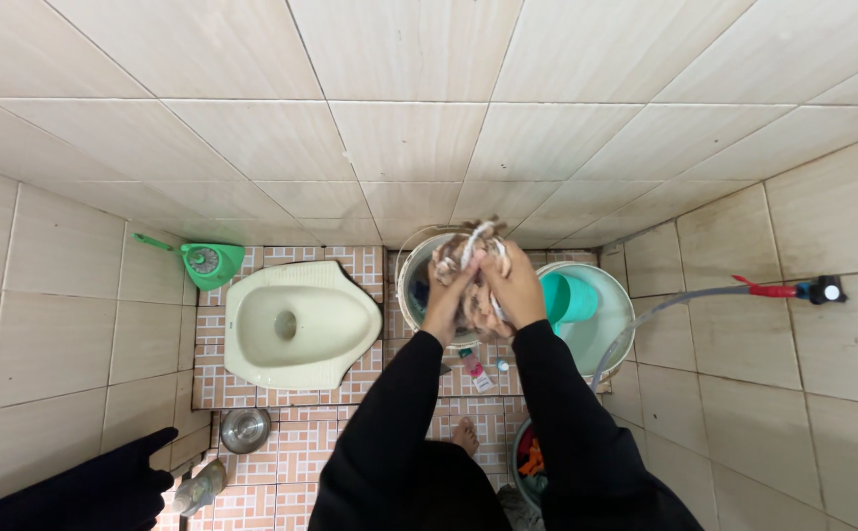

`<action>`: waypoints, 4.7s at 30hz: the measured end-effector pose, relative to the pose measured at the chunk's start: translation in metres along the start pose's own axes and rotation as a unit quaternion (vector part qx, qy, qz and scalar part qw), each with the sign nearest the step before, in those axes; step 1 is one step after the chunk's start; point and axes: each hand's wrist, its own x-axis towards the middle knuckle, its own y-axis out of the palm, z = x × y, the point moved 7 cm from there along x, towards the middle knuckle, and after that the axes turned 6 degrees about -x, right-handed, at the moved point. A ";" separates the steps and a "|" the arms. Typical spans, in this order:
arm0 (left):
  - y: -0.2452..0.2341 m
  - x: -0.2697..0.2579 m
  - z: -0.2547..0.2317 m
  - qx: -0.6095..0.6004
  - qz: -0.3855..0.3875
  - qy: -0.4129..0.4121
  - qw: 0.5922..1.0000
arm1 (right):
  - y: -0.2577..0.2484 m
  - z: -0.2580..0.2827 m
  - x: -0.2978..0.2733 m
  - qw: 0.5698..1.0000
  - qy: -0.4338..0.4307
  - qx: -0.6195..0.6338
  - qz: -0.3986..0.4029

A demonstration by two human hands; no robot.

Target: Hand washing various pieces of clothing in a bucket of soapy water.

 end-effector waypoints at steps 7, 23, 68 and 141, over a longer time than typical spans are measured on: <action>-0.007 0.008 0.003 -0.165 0.090 -0.052 0.981 | -0.024 -0.040 -0.029 0.919 0.026 0.393 0.023; 0.081 -0.065 -0.086 0.419 0.044 0.290 0.859 | 0.084 -0.148 -0.016 0.589 0.021 0.776 0.222; 0.039 -0.067 0.204 0.497 0.312 -0.044 0.809 | 0.039 -0.340 -0.278 0.638 0.363 0.667 -0.124; -0.338 0.127 0.189 0.377 -0.088 0.097 0.917 | 0.417 -0.442 0.034 0.968 0.034 -0.160 0.193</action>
